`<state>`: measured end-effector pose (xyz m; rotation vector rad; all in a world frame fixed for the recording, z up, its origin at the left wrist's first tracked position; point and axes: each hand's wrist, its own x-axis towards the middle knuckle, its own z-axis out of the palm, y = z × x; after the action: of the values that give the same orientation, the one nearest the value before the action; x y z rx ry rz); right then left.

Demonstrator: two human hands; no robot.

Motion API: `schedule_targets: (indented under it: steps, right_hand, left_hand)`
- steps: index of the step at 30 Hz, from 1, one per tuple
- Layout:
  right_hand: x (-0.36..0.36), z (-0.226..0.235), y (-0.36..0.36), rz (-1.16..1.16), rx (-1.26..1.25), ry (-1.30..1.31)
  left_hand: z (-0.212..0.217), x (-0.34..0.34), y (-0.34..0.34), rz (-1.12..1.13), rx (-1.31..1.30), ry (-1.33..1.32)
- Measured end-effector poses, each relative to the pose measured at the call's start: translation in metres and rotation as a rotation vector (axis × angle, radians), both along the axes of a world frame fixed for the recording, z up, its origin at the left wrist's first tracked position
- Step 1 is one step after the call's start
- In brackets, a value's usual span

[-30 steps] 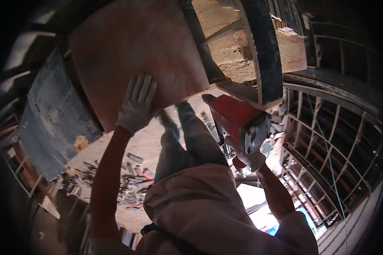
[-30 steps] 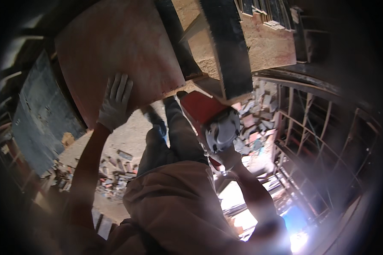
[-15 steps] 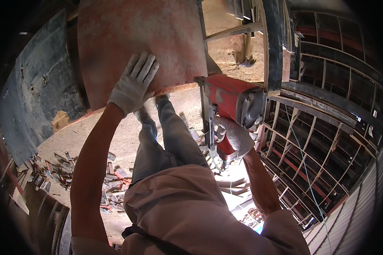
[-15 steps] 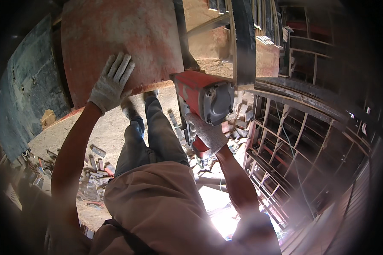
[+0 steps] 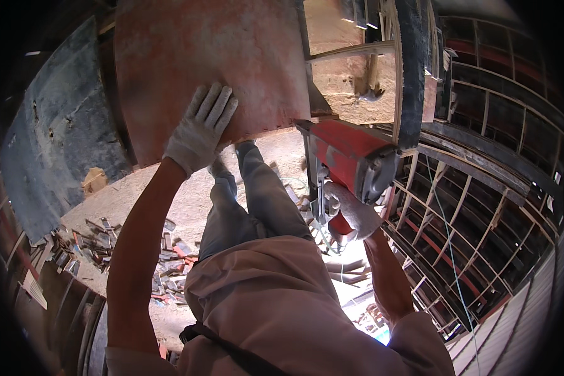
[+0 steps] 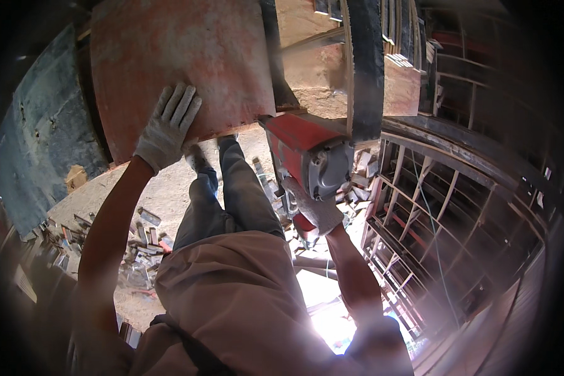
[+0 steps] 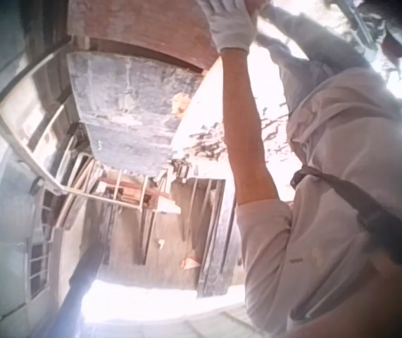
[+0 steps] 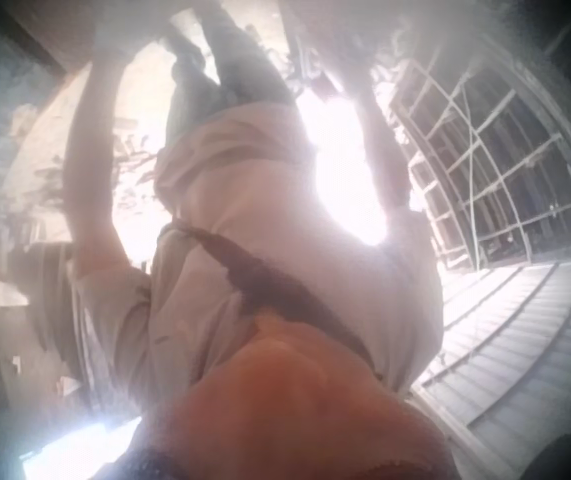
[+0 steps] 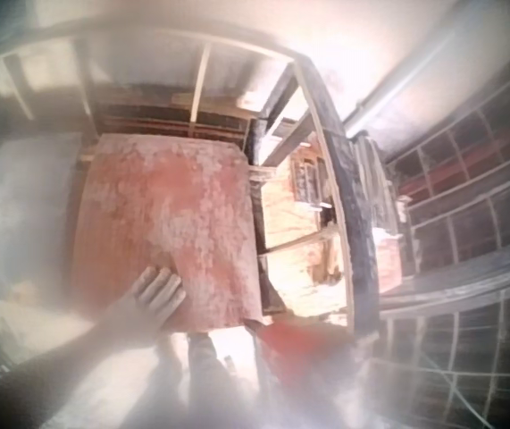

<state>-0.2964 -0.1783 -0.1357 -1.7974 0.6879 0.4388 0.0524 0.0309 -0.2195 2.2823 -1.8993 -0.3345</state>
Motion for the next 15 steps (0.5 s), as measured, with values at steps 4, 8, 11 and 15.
schedule_targets:
  steps: [4,8,11,15]
  right_hand:
    - [0.01,0.001,0.004,-0.227,0.261,-0.003]
    - [0.004,-0.009,0.003,-0.113,0.248,-0.177]
    - [0.03,0.019,0.007,-0.295,0.227,0.114]
    - [0.034,0.017,0.011,-0.334,0.322,0.042]
  left_hand:
    - [0.002,0.0,0.002,0.004,0.034,-0.022]
    - [0.009,-0.001,-0.002,-0.002,0.093,-0.046]
    - [0.005,0.002,-0.005,-0.011,0.042,-0.037]
    - [0.004,-0.001,0.001,0.013,0.035,-0.039]
